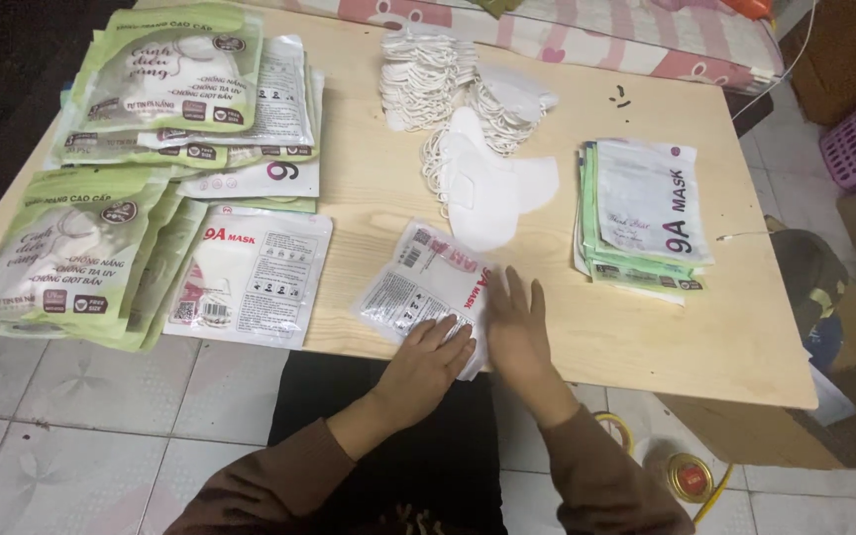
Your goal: Manually packaging individual face masks into plastic bags at a workstation.
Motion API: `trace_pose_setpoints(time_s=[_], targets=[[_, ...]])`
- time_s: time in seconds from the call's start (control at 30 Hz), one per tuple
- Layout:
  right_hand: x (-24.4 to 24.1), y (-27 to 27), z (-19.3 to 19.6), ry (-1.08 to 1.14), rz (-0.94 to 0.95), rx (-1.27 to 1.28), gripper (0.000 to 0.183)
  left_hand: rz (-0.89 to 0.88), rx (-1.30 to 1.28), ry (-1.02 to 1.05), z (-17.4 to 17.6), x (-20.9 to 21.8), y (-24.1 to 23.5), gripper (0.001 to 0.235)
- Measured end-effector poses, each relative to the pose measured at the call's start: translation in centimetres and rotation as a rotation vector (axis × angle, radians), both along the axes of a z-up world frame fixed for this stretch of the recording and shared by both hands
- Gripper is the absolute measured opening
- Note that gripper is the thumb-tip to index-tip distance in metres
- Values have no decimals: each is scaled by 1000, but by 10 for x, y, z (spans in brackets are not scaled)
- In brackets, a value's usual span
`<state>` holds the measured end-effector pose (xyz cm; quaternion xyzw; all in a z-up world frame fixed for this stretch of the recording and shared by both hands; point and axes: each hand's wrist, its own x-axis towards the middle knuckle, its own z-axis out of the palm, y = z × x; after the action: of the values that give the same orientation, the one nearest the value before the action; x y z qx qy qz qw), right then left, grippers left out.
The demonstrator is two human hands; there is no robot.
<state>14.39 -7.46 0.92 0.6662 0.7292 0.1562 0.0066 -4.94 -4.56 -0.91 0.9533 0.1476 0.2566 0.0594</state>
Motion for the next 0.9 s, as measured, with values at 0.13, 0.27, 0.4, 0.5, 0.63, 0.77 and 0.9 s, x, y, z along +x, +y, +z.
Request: trace_pose_setpoints(time_s=[0.13, 0.27, 0.4, 0.5, 0.63, 0.77, 0.9], targets=[[18, -20, -11, 24, 41, 72, 29, -12, 7, -86, 2, 3, 8, 26], [40, -43, 32, 876, 20, 321, 40, 48, 64, -411, 44, 3, 8, 20], [43, -49, 60, 1568, 141, 218, 123, 0, -280, -856, 113, -11, -9, 26], [40, -57, 40, 1840, 97, 19, 128, 117, -613, -856, 111, -21, -11, 15], [73, -61, -85, 1867, -90, -69, 79, 181, -808, -930, 103, -29, -4, 17], [-7, -52, 11, 2011, -365, -171, 57, 515, -1057, -829, 93, -41, 9, 24], [-4, -14, -63, 2159, -368, -141, 45, 452, -772, -988, 103, -83, 16, 55]])
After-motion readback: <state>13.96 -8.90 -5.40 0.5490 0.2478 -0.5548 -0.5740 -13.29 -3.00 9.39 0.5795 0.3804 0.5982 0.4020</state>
